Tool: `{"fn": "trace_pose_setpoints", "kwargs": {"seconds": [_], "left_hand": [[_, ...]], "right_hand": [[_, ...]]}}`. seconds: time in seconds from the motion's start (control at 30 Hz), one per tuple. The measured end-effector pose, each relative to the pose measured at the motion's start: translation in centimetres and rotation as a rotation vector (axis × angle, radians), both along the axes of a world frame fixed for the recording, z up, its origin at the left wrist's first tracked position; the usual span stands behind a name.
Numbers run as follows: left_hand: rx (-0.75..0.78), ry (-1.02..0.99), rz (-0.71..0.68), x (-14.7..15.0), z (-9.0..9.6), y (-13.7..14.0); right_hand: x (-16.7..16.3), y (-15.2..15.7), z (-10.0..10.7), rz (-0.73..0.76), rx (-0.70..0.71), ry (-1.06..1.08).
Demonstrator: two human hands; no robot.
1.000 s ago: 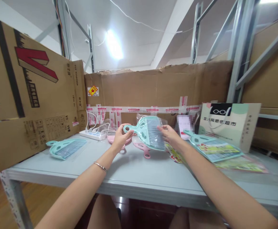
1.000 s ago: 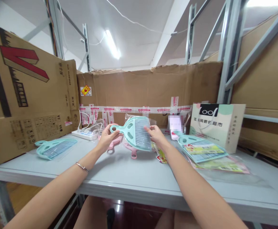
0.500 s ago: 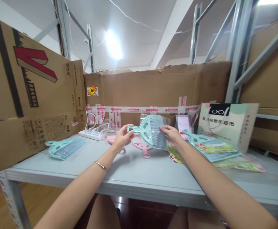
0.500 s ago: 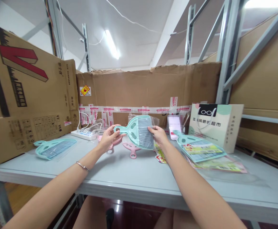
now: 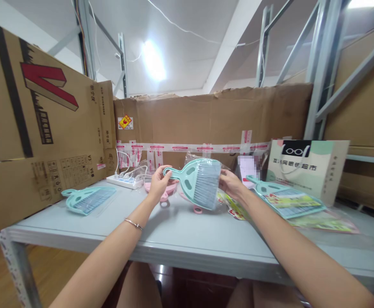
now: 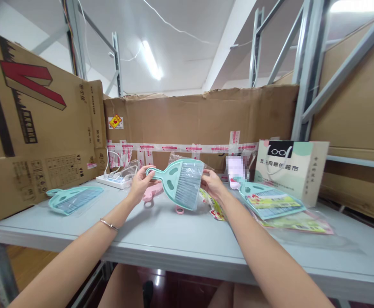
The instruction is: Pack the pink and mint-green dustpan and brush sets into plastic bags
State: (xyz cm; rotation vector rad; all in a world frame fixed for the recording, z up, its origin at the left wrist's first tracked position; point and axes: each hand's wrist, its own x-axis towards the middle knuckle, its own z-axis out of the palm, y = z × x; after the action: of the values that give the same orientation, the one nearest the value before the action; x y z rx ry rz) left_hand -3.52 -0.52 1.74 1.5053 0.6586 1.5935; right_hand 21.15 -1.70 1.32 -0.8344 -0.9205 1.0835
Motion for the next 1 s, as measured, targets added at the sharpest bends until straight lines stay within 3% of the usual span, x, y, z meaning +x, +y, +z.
{"fn": "trace_pose_setpoints", "kwargs": {"seconds": [0.13, 0.2, 0.27, 0.37, 0.57, 0.8, 0.9, 1.0], "left_hand": [[0.206, 0.302, 0.248, -0.1, -0.4, 0.2], [0.338, 0.440, 0.304, -0.1, -0.6, 0.1], [0.392, 0.566, 0.276, -0.1, -0.6, 0.0], [0.342, 0.661, 0.176, 0.0, -0.3, -0.3], [0.162, 0.531, 0.176, -0.4, 0.8, -0.4], [0.246, 0.451, 0.163, -0.3, 1.0, -0.8], [0.224, 0.320, 0.314, -1.8, 1.1, 0.8], [0.092, 0.035, 0.621, -4.8, 0.9, 3.8]], "right_hand": [[0.4, 0.3, -0.2, 0.014, 0.071, -0.049], [0.2, 0.2, -0.3, 0.047, 0.101, -0.078], [-0.2, -0.1, -0.3, 0.086, 0.112, -0.111], [-1.0, -0.7, 0.0, 0.126, 0.107, -0.145], [-1.4, -1.5, 0.9, 0.088, 0.112, -0.155], [-1.5, -1.6, 1.0, 0.084, 0.115, -0.195], [-0.2, -1.0, 1.2, -0.014, 0.152, -0.077], [1.9, 0.0, 1.5, -0.224, 0.175, 0.174]]}}
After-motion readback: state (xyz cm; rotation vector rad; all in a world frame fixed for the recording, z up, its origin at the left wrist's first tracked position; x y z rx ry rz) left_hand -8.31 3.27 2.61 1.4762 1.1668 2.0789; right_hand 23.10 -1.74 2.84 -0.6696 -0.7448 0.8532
